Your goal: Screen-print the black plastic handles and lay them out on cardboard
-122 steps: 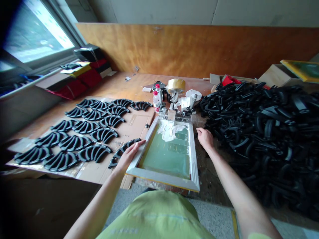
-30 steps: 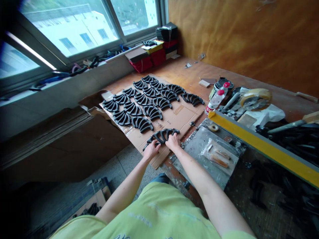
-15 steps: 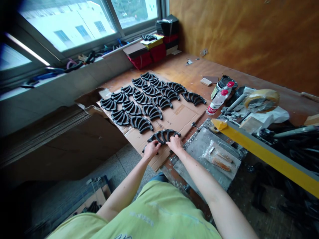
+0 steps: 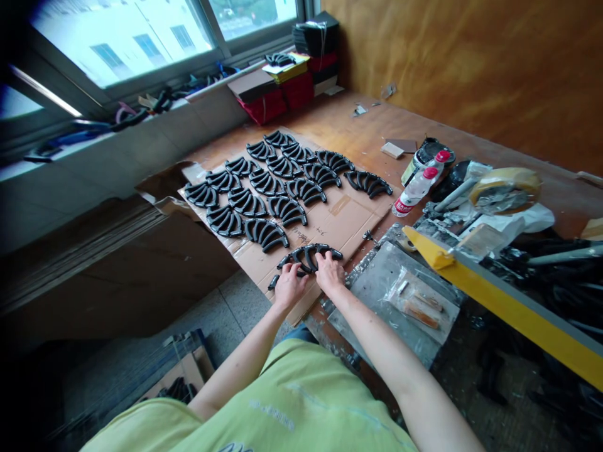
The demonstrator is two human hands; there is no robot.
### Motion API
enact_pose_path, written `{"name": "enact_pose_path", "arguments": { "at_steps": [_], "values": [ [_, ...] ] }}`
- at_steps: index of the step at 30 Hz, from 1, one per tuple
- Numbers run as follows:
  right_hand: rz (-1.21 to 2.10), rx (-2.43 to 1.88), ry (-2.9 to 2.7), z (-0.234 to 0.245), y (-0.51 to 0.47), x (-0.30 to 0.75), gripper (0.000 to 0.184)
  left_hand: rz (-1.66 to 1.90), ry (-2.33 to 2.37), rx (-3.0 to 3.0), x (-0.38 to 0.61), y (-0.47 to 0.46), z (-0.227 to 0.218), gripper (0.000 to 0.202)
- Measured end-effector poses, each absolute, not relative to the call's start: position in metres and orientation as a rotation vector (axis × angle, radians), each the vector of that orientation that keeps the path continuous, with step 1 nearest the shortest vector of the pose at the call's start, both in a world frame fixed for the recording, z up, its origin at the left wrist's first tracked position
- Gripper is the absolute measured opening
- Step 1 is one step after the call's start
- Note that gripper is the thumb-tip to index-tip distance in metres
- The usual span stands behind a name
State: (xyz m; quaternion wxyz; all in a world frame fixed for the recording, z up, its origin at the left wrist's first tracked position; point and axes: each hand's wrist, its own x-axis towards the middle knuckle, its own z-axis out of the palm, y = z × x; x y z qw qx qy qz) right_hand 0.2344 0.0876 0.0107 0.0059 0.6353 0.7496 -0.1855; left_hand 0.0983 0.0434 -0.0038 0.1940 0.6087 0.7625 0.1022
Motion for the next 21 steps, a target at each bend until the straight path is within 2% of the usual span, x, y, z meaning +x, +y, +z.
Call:
{"name": "enact_pose_path", "arguments": {
  "at_steps": [3,6,12,17,21],
  "values": [
    [-0.601,1.895,2.361,0.011,0.09,0.229,0.034,0.26,2.079,1.605,0.099,0.058,-0.003,0.051],
    [-0.613,1.892,2.33,0.01,0.092,0.224,0.026,0.196,2.057,1.566,0.101,0.067,-0.002,0.048],
    [-0.635,2.018,2.394,0.016,0.106,0.231,0.031,0.292,2.069,1.773,0.11,0.088,0.004,0.039],
    [-0.514,2.304,2.289,0.036,0.17,0.264,0.034,0.396,1.909,1.992,0.141,0.174,0.026,0.037],
    [-0.445,2.509,2.107,0.037,0.234,0.302,0.035,0.338,1.69,2.157,0.182,0.261,0.033,0.033]
  ]
}}
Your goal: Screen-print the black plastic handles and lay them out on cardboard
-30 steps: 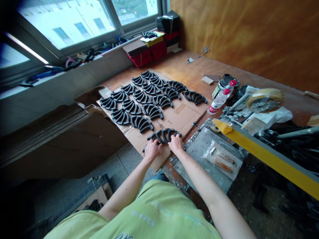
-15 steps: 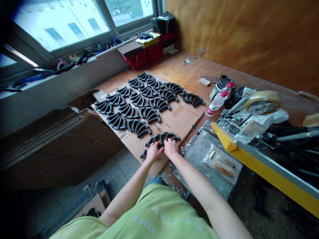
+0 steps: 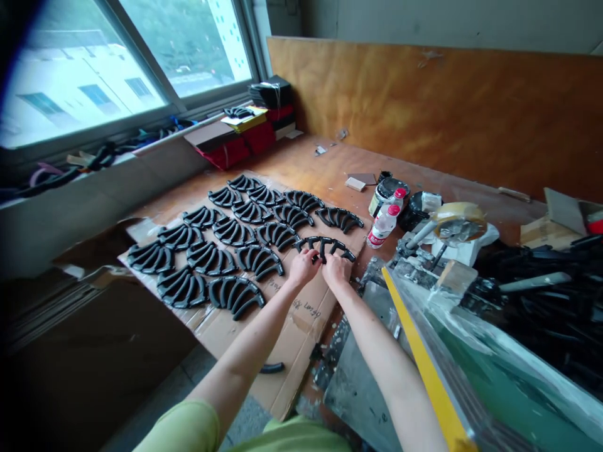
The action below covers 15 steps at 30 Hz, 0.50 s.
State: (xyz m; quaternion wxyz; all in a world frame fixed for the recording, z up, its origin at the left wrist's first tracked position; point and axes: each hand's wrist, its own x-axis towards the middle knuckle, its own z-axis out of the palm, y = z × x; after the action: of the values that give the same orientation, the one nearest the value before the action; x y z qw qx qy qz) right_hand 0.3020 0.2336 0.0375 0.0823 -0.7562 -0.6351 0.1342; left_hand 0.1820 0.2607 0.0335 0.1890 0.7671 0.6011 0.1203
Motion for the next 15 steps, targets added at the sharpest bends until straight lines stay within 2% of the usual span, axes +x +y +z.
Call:
{"name": "enact_pose_path", "arguments": {
  "at_steps": [8,13,15],
  "values": [
    [0.507,-2.399,-1.752,-0.002,0.292,0.325,0.037,0.21,1.571,2.257,0.216,0.341,0.008,0.032],
    [0.506,-2.246,-1.786,-0.001,0.287,0.33,0.05,0.272,1.578,2.294,0.197,0.322,0.012,0.042],
    [0.538,-2.204,-1.8,0.007,0.277,0.332,0.051,0.368,1.516,2.335,0.181,0.291,0.016,0.039]
  ]
}}
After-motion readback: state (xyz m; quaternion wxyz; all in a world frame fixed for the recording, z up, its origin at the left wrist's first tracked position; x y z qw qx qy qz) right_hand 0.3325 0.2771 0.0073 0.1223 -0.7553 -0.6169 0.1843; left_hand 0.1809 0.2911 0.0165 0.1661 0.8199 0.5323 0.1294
